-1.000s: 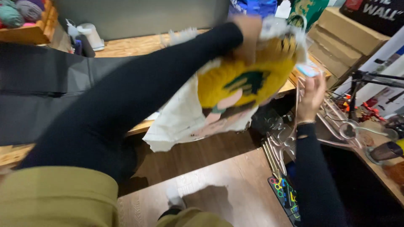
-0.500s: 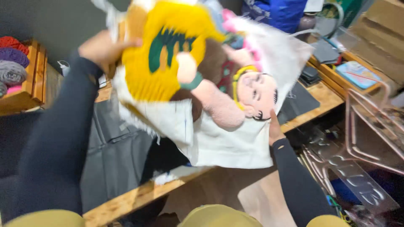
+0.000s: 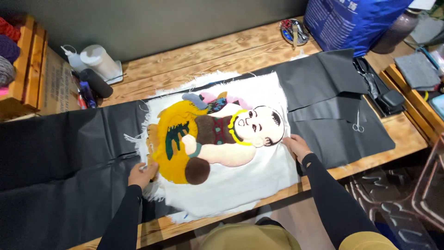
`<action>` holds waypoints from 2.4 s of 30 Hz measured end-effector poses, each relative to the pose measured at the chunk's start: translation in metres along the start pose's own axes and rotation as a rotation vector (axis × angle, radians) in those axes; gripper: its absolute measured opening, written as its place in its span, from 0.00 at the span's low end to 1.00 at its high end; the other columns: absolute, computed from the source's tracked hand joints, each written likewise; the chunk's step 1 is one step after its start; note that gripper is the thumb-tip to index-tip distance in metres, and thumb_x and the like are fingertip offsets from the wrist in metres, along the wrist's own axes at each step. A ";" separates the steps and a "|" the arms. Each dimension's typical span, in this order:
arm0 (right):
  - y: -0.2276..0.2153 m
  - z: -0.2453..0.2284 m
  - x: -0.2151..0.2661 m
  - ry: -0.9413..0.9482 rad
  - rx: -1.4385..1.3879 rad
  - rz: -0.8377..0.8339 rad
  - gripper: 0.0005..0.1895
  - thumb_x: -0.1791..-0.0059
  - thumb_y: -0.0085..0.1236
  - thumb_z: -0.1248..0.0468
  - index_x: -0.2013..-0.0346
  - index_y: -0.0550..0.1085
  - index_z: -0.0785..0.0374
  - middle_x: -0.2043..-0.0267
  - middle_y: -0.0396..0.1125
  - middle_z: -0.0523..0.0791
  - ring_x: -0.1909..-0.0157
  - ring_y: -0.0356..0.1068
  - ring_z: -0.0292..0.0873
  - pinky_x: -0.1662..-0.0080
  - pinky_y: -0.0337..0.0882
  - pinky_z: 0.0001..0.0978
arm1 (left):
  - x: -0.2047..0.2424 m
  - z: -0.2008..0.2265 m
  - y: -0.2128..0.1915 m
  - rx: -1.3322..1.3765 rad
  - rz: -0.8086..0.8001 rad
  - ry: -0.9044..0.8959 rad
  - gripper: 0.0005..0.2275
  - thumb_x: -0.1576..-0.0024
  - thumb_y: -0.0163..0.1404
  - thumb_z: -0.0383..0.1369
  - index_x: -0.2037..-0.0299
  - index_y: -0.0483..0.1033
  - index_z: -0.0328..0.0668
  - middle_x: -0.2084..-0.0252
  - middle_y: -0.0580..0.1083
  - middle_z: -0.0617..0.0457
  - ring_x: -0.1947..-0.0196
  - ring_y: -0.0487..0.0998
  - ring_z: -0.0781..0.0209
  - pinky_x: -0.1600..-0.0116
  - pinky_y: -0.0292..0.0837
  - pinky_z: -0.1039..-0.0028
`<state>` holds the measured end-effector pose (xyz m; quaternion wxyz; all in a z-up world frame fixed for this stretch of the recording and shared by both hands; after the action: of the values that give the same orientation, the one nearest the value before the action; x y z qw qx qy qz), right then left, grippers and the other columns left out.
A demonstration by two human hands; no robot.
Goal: The person is using scissors to trim the excess white backing fabric from around decorative hand-tufted rugs featuring a baby character.
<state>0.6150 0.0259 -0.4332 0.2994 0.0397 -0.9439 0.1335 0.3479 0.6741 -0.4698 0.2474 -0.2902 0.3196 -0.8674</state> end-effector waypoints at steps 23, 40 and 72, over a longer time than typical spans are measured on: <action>-0.003 -0.048 -0.043 0.160 -0.271 -0.463 0.20 0.46 0.53 0.58 0.43 0.68 0.67 0.50 0.72 0.48 0.49 0.73 0.42 0.47 0.73 0.36 | 0.044 0.066 0.047 0.096 0.319 -0.190 0.33 0.52 0.66 0.51 0.47 0.76 0.28 0.52 0.79 0.38 0.52 0.80 0.47 0.46 0.73 0.63; 0.011 -0.125 0.001 -0.230 -0.085 -0.178 0.18 0.49 0.59 0.64 0.45 0.71 0.66 0.51 0.74 0.46 0.55 0.75 0.39 0.54 0.76 0.31 | -0.048 0.018 0.037 0.852 -0.134 -0.481 0.40 0.35 0.29 0.70 0.51 0.81 0.38 0.68 0.64 0.56 0.73 0.65 0.63 0.70 0.65 0.74; -0.039 0.048 0.008 0.085 0.024 0.518 0.31 0.57 0.70 0.54 0.51 0.66 0.69 0.60 0.66 0.45 0.62 0.70 0.40 0.59 0.77 0.39 | -0.043 0.129 0.079 1.157 -0.494 -0.321 0.29 0.35 0.41 0.56 0.28 0.57 0.53 0.48 0.72 0.61 0.50 0.75 0.61 0.47 0.70 0.57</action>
<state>0.5878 -0.0250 -0.4577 0.2941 -0.2051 -0.9076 0.2186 0.4827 0.5944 -0.4586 0.2018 -0.3010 -0.3164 -0.8767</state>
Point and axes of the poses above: each hand's wrist, its own x-axis away from the middle knuckle, its own y-axis out of the palm, z = x × y, the point moved 6 cm from there along -x, towards the middle knuckle
